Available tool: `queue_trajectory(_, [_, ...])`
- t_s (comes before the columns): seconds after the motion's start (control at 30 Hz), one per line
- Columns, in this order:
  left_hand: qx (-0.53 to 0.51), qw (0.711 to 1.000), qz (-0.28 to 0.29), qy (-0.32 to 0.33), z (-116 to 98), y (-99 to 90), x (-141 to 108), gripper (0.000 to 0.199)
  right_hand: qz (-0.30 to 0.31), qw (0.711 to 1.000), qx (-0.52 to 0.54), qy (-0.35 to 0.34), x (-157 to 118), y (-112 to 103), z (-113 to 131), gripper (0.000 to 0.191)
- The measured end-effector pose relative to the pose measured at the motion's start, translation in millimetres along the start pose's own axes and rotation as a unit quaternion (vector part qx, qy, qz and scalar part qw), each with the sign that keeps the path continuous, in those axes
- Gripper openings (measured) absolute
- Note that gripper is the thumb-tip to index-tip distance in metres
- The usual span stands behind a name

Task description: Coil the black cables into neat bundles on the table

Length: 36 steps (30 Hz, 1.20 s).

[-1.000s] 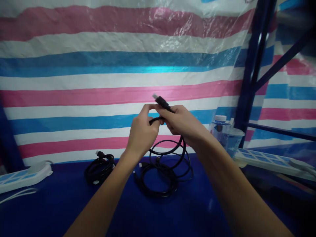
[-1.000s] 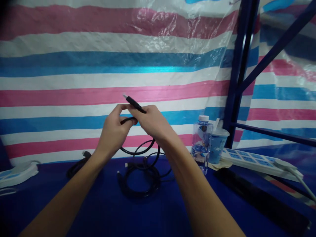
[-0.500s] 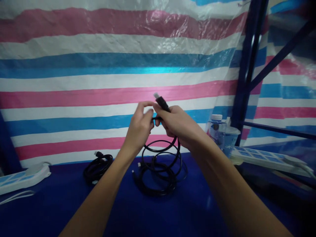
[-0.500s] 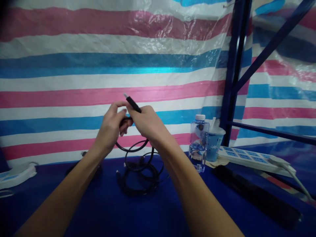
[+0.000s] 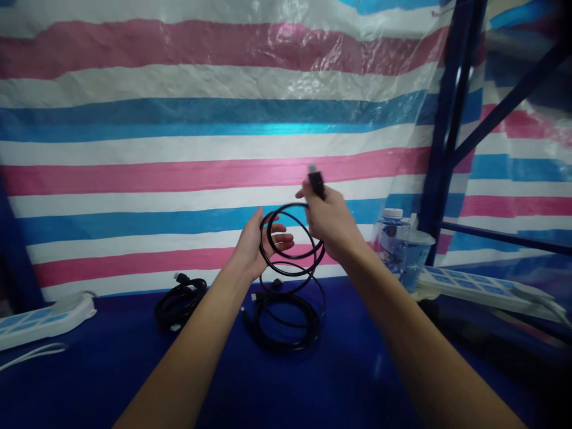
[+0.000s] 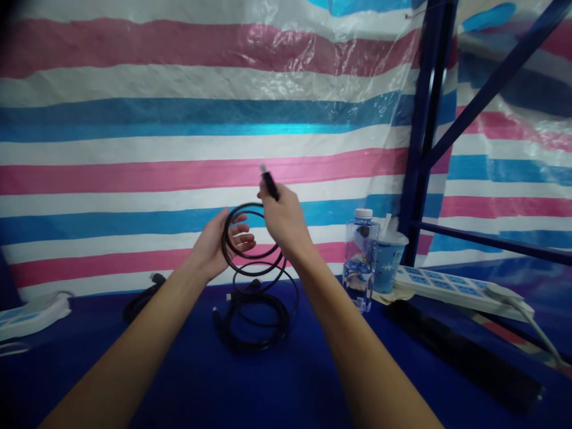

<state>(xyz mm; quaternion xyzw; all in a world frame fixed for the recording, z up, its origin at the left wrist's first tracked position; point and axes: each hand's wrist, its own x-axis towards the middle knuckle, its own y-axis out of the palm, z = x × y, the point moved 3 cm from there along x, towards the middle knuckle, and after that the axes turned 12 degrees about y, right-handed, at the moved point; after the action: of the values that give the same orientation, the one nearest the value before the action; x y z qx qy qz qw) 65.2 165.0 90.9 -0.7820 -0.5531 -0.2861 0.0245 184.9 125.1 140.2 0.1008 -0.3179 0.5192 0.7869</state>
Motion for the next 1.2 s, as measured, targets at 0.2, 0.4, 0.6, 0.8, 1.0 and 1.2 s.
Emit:
queue_trajectory(0.2, [-0.022, 0.993, 0.112, -0.012, -28.7, 9.5, -8.9, 0.018, 0.126, 0.981, -0.14, -0.039, -9.9, 20.5, 1.6, 0.025])
queue_trajectory(0.4, [0.053, 0.994, 0.086, -0.044, -36.4, 10.4, -13.8, 0.034, 0.126, 0.94, -0.296, -0.115, -20.6, 19.6, 17.2, 0.033])
queue_trajectory(0.6, [0.17, 0.976, -0.056, 0.128, -42.1, 4.8, -12.6, 0.046, 0.006, 0.833, -0.523, -0.183, -35.8, 13.8, 30.5, 0.045])
queue_trajectory(0.8, [0.118, 0.975, -0.098, 0.163, -53.0, 3.3, -14.0, 0.038, 0.214, 0.946, -0.207, -0.126, -24.7, 16.6, 20.4, 0.02])
queue_trajectory(1.0, [0.34, 0.899, -0.148, 0.235, -35.7, -21.7, -14.0, 0.029, 0.082, 0.995, 0.041, -0.028, -9.7, -10.0, 19.7, 0.015])
queue_trajectory(1.2, [0.081, 0.996, -0.029, -0.025, -6.7, -13.9, -10.3, 0.043, 0.029, 0.993, 0.113, 0.006, -3.7, -17.2, 10.3, 0.011])
